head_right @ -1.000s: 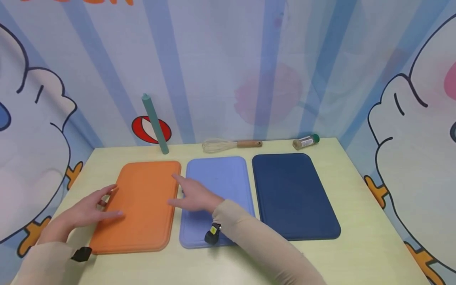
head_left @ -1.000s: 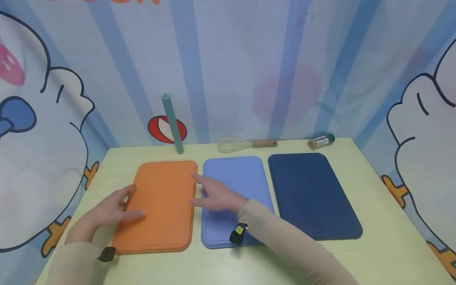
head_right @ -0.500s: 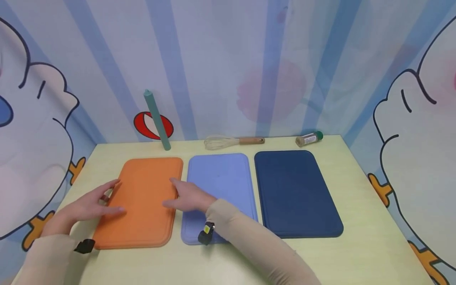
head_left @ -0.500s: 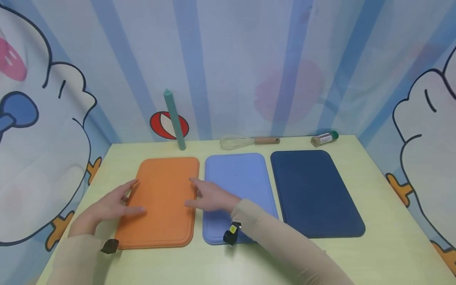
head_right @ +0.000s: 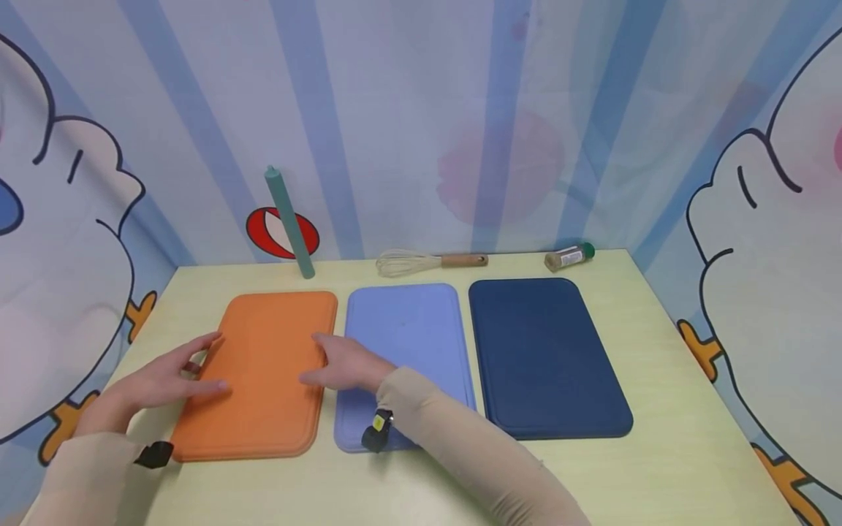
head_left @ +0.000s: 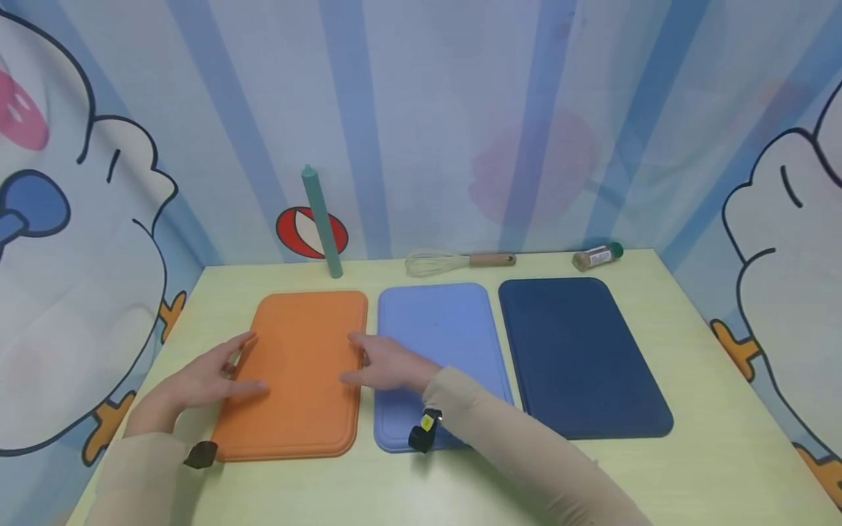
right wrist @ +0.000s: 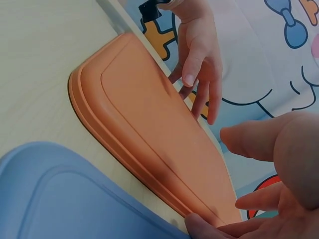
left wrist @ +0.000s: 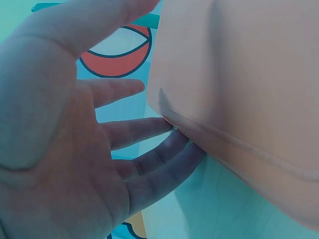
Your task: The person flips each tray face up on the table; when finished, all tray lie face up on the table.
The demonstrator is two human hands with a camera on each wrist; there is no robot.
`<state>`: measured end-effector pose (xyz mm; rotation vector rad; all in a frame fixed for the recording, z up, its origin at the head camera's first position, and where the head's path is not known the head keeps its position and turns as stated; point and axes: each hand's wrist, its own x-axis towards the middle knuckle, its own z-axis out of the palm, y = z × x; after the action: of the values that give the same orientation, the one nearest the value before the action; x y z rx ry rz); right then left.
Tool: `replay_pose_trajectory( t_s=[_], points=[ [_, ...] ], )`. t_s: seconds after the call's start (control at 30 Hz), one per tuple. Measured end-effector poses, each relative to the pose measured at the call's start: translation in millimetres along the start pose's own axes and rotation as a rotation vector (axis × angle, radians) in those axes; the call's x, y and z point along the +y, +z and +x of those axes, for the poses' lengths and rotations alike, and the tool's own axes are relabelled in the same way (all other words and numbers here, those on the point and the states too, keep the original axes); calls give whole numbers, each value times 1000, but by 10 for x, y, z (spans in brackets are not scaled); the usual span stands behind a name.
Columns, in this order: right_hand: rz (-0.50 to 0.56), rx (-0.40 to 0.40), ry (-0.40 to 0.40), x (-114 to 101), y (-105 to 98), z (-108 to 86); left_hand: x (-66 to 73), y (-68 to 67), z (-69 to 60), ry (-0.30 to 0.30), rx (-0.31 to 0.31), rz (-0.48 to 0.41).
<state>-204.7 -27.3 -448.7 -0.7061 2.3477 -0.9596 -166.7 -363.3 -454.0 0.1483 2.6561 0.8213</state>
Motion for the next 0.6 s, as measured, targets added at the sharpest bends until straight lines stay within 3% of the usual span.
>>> replay_pose_trajectory(
  t_s=[0.37,0.6],
  points=[
    [120,36,7,-7,41,-14,-19,5,-32,48,24,-24],
    [220,65,3,25,111,-1,-43,38,-57,15,13,-26]
  ],
)
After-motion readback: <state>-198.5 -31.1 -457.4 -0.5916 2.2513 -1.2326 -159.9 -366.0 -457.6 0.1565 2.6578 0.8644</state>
